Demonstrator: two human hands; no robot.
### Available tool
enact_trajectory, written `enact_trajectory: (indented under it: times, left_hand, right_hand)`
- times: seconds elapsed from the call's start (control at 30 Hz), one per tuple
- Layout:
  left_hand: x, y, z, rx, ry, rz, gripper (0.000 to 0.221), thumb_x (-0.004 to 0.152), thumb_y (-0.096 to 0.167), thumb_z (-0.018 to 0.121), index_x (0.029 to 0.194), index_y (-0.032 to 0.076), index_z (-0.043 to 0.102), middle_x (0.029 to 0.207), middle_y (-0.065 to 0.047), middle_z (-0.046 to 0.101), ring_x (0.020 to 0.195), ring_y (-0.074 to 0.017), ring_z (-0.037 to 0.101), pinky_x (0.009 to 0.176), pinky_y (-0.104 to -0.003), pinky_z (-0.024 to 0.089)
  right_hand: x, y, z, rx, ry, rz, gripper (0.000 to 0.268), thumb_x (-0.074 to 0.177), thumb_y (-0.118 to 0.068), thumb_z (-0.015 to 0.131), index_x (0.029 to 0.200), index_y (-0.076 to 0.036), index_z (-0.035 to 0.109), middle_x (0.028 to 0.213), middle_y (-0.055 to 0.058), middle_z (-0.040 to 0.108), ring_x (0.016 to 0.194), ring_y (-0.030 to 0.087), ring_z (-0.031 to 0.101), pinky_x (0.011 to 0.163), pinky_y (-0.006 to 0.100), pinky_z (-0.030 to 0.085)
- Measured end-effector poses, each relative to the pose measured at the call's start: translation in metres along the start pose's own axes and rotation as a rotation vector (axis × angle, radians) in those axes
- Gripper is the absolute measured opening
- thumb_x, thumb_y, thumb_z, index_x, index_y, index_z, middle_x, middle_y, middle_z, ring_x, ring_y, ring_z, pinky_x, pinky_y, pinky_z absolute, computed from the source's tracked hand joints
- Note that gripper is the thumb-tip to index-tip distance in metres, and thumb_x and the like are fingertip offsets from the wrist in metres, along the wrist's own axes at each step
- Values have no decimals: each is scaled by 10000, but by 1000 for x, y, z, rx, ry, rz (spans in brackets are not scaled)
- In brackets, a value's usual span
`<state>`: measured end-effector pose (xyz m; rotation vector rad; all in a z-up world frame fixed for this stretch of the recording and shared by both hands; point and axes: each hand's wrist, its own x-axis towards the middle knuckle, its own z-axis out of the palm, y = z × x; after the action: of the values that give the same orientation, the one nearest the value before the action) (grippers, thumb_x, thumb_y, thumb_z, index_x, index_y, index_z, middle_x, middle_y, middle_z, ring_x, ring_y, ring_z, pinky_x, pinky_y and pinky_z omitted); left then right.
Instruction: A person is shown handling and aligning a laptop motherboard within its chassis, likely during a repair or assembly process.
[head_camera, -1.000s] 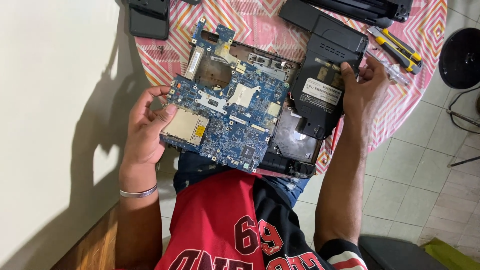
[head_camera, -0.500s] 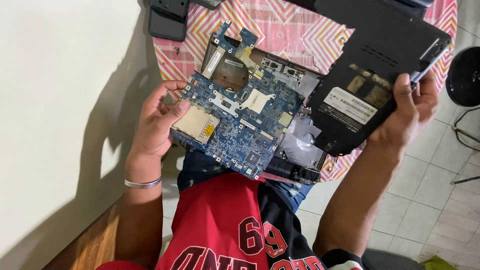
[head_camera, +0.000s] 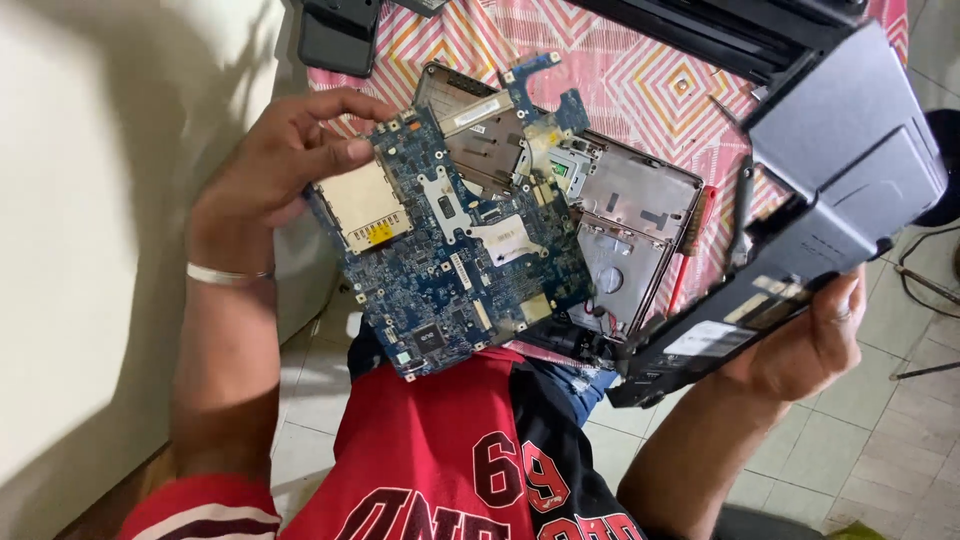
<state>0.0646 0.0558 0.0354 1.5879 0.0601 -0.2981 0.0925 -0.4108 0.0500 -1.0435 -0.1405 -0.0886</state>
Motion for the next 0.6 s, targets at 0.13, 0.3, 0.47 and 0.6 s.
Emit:
enact_trajectory:
  times: [0.13,0.3,0.47,0.6]
  left_hand:
    - [33,8,-8,8,-121,30,507,926,372,699,1317,50,667,783,86,418,723,-31,363,666,-183,280]
    - [74,13,-8,146,-479,65,462,1007,262,636,1394,10,638,878,-66,662,448,-43,231,704,-183,414]
    - [104,6,-1,138,-532,-106,453,955,296,677,1348,72,687,873,-53,699,726,-111,622,601,-246,500]
    - [123,-4,5,167,-585,-43,417,931,235,697,1314,70,685,1259,-82,717,1078,-129,675,974,-243,532]
  right_hand:
    - [-31,1,11,63,33,20,284,1043,-196,600,1199,34,654,1137,231,727,899,338,724,767,414,643]
    - [-59,9,25,40,166,16,317,985,-161,654,1241,26,665,1205,164,749,1095,306,734,1045,421,613]
    - [-73,25,27,102,143,55,373,1009,-107,620,1346,54,623,1245,197,745,1092,359,740,970,484,640]
    - [-77,34,41,45,246,115,384,1020,-142,603,1375,3,605,1287,165,718,1144,326,712,1036,478,600]
